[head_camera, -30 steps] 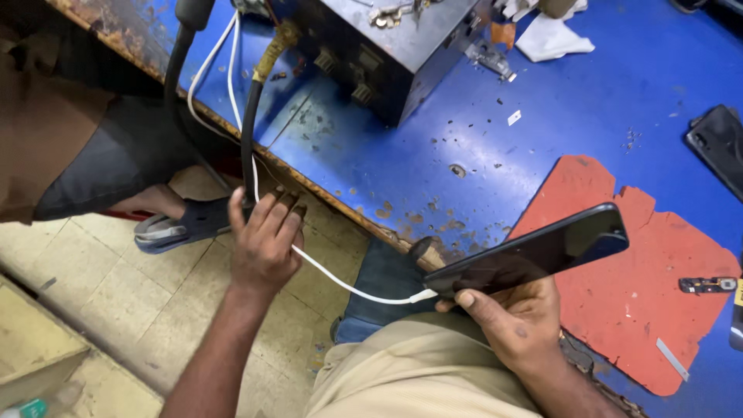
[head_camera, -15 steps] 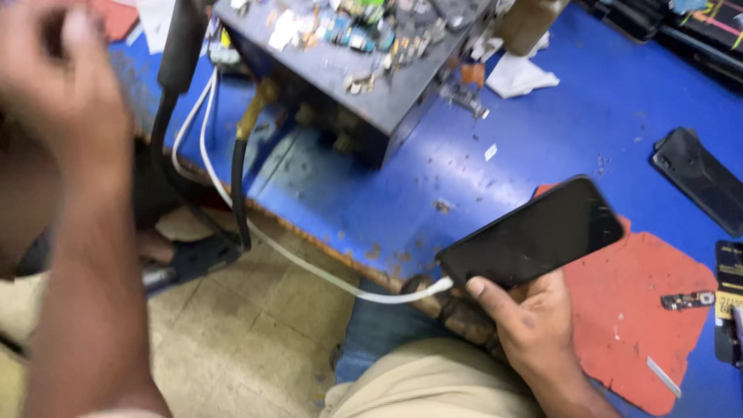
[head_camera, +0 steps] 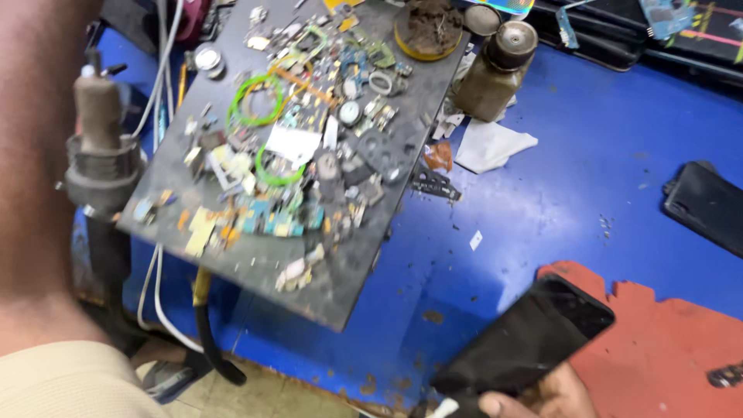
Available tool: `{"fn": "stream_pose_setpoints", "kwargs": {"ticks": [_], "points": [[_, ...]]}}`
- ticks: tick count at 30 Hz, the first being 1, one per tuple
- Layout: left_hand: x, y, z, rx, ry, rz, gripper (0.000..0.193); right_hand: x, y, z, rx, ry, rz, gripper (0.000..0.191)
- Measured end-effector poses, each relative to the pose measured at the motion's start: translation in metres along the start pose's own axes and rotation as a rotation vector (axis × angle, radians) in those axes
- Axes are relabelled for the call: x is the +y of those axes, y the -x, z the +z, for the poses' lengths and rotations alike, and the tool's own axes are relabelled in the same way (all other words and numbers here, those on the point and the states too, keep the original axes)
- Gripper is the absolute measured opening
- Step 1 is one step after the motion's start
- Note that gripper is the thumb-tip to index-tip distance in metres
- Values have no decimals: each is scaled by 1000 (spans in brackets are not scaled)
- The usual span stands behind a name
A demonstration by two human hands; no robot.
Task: The person pries open a smartphone on a repair mat, plugs a charging cable into it, then uses a heated tool on a small circuit board and removes components from it. They then peel the back cover off the phone chassis and work on the exposed internals by hand.
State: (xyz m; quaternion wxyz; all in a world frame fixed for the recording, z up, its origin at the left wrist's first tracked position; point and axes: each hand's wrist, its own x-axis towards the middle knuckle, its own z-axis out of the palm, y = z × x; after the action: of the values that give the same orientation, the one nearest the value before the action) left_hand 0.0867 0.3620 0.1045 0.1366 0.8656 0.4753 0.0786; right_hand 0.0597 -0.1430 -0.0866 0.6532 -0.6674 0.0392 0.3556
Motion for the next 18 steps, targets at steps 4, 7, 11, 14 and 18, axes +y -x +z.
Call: {"fn": "stream_pose_setpoints", "kwargs": {"ticks": [4, 7, 11, 14, 18], "points": [[-2, -42, 18, -27, -32, 14, 12, 21, 1, -4, 49, -26, 83, 75], [-10, -74, 43, -37, -57, 16, 13, 23, -6, 0, 53, -39, 117, 74], [-4, -74, 51, -45, -67, 27, 13, 16, -14, -1, 41, -49, 134, 72], [2, -73, 48, -41, -78, 44, 13, 20, -14, -1, 10, -64, 124, 71], [7, -68, 44, -26, -96, 75, 14, 19, 8, -2, -123, -100, 26, 69]]}}
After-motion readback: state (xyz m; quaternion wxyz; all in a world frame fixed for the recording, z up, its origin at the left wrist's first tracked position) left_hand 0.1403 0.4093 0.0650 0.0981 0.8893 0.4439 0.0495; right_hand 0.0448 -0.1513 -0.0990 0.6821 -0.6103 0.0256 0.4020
